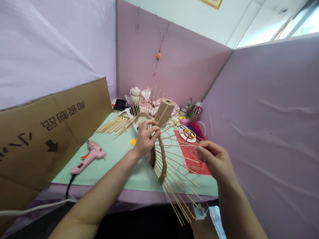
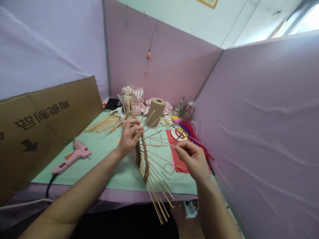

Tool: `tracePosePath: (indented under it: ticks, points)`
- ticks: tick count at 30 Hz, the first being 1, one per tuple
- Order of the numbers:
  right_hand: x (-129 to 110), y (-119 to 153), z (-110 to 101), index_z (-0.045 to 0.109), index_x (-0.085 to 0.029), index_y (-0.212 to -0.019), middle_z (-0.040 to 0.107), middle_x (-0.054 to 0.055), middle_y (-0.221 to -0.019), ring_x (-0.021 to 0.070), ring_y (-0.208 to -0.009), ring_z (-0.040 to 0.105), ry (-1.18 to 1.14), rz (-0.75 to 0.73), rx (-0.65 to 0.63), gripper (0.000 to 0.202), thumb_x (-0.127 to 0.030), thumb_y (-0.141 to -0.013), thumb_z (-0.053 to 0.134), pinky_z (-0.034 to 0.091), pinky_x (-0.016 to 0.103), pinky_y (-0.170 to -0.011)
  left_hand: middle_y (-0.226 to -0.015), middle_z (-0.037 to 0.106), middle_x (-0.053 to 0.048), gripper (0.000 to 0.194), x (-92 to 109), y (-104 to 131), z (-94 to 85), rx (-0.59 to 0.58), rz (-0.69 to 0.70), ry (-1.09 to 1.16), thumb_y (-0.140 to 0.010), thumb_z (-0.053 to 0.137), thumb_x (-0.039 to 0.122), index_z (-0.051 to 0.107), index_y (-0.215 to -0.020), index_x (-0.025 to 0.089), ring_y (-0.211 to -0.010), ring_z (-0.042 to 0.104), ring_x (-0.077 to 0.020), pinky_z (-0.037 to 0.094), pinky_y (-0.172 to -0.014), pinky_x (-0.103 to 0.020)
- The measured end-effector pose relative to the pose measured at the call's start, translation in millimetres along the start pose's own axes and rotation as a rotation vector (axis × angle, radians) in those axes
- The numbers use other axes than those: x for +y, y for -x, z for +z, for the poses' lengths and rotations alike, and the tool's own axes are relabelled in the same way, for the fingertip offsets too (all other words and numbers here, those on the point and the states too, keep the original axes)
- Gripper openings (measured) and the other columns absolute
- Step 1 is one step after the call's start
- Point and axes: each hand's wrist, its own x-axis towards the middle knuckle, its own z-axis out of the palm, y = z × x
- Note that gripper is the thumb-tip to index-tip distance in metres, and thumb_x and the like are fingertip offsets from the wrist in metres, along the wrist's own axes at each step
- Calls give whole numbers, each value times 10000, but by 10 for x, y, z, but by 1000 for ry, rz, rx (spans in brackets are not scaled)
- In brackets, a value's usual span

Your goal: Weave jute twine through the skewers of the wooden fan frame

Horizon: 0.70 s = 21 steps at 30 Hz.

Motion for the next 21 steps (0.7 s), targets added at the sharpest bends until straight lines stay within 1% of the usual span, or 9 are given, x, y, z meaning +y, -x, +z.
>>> tracePosePath:
  ticks: [3,5,9,13,16,19,21]
  points:
    - [-233,52,-47,631,-182,-759,463,-31,-572,83,-492,387,-25,-26,22,187,-360,-795,676,307,216,-449,-1073,569,-61,156,15,-6,1,-14,-17,-20,-899,522,307,649,-882,218,-1050,467,-206,367,-951,-403]
    - [-387,103,-2,646,-184,-791,486,-26,-593,81,-506,402,21,-76,33,157,-338,-807,669,311,211,-452,-1069,568,-63,155,25,-10,-3,-12,-23,-24,-899,521,305,649,-882,218,-1051,463,-206,375,-944,-399]
    - [-621,199,139,649,-187,-758,513,-18,-622,78,-534,417,146,-199,49,126,-285,-835,639,322,204,-470,-1072,566,-64,146,24,-8,-8,-10,-23,-29,-895,528,302,648,-884,219,-1056,464,-209,372,-947,-404]
    - [-689,211,192,639,-191,-762,515,-18,-633,80,-547,431,188,-271,31,112,-243,-856,609,342,205,-487,-1078,567,-60,147,14,-3,-8,-18,-18,-30,-897,523,302,645,-884,220,-1053,469,-207,353,-966,-408]
    - [-698,191,194,647,-202,-805,548,-7,-667,95,-578,471,242,-379,6,63,-197,-854,608,374,219,-519,-1075,566,-61,144,18,-5,-12,-15,-10,-28,-896,524,296,643,-885,216,-1058,467,-207,354,-965,-403]
    - [-717,200,181,651,-209,-847,584,5,-693,110,-598,500,301,-532,-95,81,-138,-836,614,394,238,-547,-1070,567,-61,138,28,-9,-17,-7,-2,-30,-896,529,289,642,-880,211,-1051,469,-203,354,-957,-400]
    - [-715,224,148,650,-213,-865,590,4,-689,112,-594,503,331,-585,-171,118,-108,-823,615,387,238,-538,-1067,569,-60,135,32,-8,-19,-6,4,-31,-897,529,283,642,-880,211,-1047,469,-201,350,-955,-401]
